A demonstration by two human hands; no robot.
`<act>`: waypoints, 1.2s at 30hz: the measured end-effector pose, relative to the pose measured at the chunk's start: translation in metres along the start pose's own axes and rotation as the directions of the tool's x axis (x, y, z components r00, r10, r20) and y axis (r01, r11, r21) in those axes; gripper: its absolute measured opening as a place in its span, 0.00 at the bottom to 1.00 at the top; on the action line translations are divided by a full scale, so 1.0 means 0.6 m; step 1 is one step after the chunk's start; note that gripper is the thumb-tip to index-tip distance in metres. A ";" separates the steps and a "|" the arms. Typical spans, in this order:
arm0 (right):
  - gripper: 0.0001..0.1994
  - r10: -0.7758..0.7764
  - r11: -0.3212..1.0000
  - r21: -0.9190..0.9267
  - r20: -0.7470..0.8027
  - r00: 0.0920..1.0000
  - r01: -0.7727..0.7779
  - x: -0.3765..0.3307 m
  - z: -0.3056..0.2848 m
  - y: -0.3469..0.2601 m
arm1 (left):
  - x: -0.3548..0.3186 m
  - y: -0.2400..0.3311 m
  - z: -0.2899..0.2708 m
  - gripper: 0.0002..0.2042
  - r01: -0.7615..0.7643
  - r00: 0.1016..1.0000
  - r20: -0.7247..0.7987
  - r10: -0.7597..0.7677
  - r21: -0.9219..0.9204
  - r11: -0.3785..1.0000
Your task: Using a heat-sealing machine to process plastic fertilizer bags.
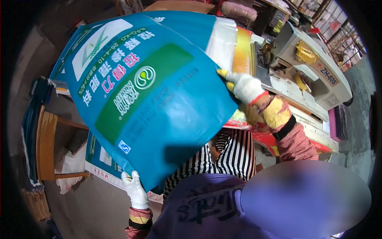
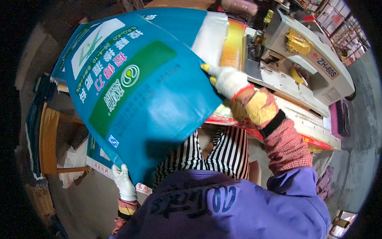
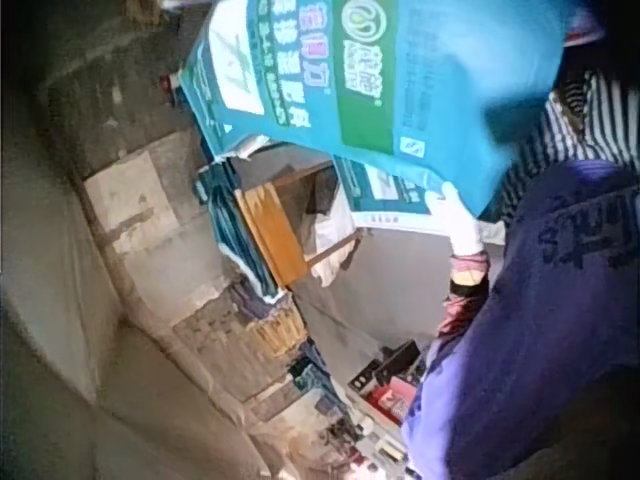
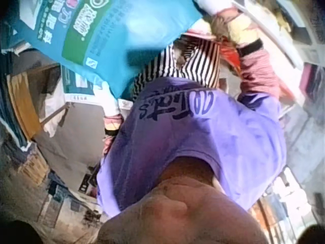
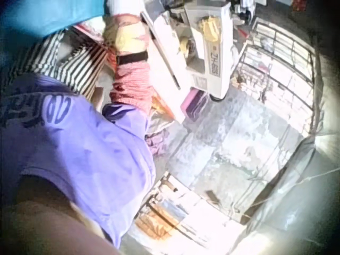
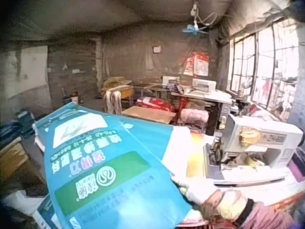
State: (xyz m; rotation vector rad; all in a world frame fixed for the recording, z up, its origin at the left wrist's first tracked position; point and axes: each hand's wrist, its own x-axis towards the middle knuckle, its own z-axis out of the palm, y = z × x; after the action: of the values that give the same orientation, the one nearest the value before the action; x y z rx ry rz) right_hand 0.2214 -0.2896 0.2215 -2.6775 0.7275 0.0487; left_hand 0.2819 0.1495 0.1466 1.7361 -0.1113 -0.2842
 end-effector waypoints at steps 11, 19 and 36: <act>0.16 -0.517 0.819 -0.239 0.086 0.851 0.522 -0.140 0.177 -0.189 | -0.149 -0.329 -0.163 0.08 0.461 0.861 -0.091 -0.500 0.552 0.695; 0.22 -0.249 0.937 -0.192 0.216 0.944 0.291 0.049 0.391 -0.314 | -0.206 -0.513 -0.210 0.13 0.395 0.916 -0.085 -0.393 0.368 0.842; 0.18 -0.128 0.957 0.278 0.163 0.978 0.079 0.034 0.435 -0.229 | -0.006 -0.541 -0.194 0.14 0.473 0.769 -0.217 -0.602 0.826 0.306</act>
State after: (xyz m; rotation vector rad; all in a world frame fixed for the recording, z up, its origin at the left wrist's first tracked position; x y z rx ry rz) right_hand 0.3232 -0.0969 0.0217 -2.4073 0.4961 0.1504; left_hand 0.2801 0.3220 -0.1522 2.7474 0.3311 -1.0029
